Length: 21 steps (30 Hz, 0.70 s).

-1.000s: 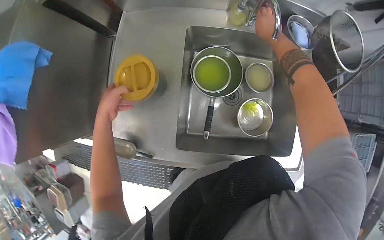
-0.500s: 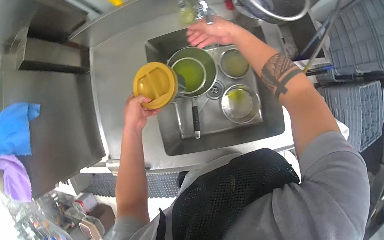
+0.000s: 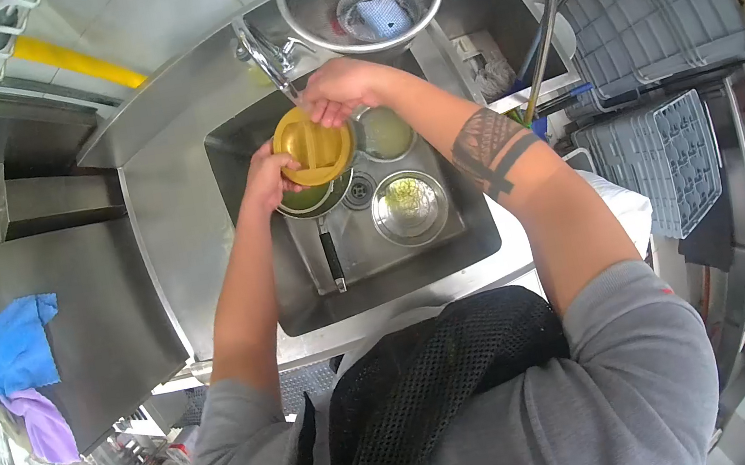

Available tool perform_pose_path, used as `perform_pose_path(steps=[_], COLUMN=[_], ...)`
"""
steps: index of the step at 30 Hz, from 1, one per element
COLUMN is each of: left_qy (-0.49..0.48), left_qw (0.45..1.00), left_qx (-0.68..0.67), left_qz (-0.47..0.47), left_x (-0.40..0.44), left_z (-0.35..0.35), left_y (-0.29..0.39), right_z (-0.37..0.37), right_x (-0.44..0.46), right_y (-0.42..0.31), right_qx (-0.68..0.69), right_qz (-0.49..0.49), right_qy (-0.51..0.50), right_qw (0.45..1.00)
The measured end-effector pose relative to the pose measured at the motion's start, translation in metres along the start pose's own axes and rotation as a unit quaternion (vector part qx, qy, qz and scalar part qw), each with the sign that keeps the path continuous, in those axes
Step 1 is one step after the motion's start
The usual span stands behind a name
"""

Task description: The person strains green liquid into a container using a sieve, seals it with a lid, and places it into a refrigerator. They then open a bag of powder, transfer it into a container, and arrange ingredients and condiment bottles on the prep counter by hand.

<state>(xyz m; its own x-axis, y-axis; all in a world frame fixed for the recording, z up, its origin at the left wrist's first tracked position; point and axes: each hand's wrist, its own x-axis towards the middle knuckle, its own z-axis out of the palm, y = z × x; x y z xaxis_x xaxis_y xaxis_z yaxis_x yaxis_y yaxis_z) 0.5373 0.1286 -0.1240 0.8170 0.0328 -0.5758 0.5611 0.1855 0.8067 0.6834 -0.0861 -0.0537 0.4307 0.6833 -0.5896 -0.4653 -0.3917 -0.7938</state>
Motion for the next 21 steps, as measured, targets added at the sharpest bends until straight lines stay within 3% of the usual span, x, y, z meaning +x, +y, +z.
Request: perform_pose_path(steps=[6, 7, 9, 13, 15, 17, 18, 20, 21], left_qy=[-0.065, -0.104, -0.142, -0.147, 0.037, 0.044, 0.049, 0.073, 0.086], left_qw=[0.985, 0.993, 0.978, 0.966, 0.997, 0.994, 0.989, 0.991, 0.992], left_qx=[0.151, 0.008, -0.136, -0.212, 0.011, 0.033, 0.06, 0.043, 0.031], left_qz=[-0.049, -0.057, -0.064, -0.03, 0.068, 0.099, 0.129, 0.108, 0.086], left_x=[0.057, 0.07, 0.099, 0.124, 0.118, 0.107, 0.099, 0.085, 0.076], left_z=[0.025, 0.024, 0.022, 0.039, 0.048, 0.06, 0.065, 0.075, 0.076], left_y=[0.026, 0.014, -0.006, -0.023, -0.019, -0.009, -0.005, 0.004, 0.011], right_z=[0.01, 0.015, 0.021, 0.017, 0.01, 0.006, 0.005, 0.002, 0.0], right_x=[0.021, 0.02, 0.013, 0.001, 0.004, 0.011, 0.012, 0.015, 0.023], right_y=[0.004, 0.003, -0.001, 0.003, 0.01, 0.015, 0.013, 0.003, 0.003], right_qx=[0.025, 0.046, 0.05, -0.072, -0.108, -0.107, -0.113, -0.193, -0.202], right_qz=[-0.037, -0.031, 0.011, 0.02, 0.01, -0.023, -0.02, -0.069, -0.069], right_qy=[-0.041, -0.072, -0.094, -0.059, -0.04, 0.068, 0.06, 0.155, 0.143], right_qw=[0.998, 0.996, 0.994, 0.995, 0.993, 0.992, 0.992, 0.966, 0.966])
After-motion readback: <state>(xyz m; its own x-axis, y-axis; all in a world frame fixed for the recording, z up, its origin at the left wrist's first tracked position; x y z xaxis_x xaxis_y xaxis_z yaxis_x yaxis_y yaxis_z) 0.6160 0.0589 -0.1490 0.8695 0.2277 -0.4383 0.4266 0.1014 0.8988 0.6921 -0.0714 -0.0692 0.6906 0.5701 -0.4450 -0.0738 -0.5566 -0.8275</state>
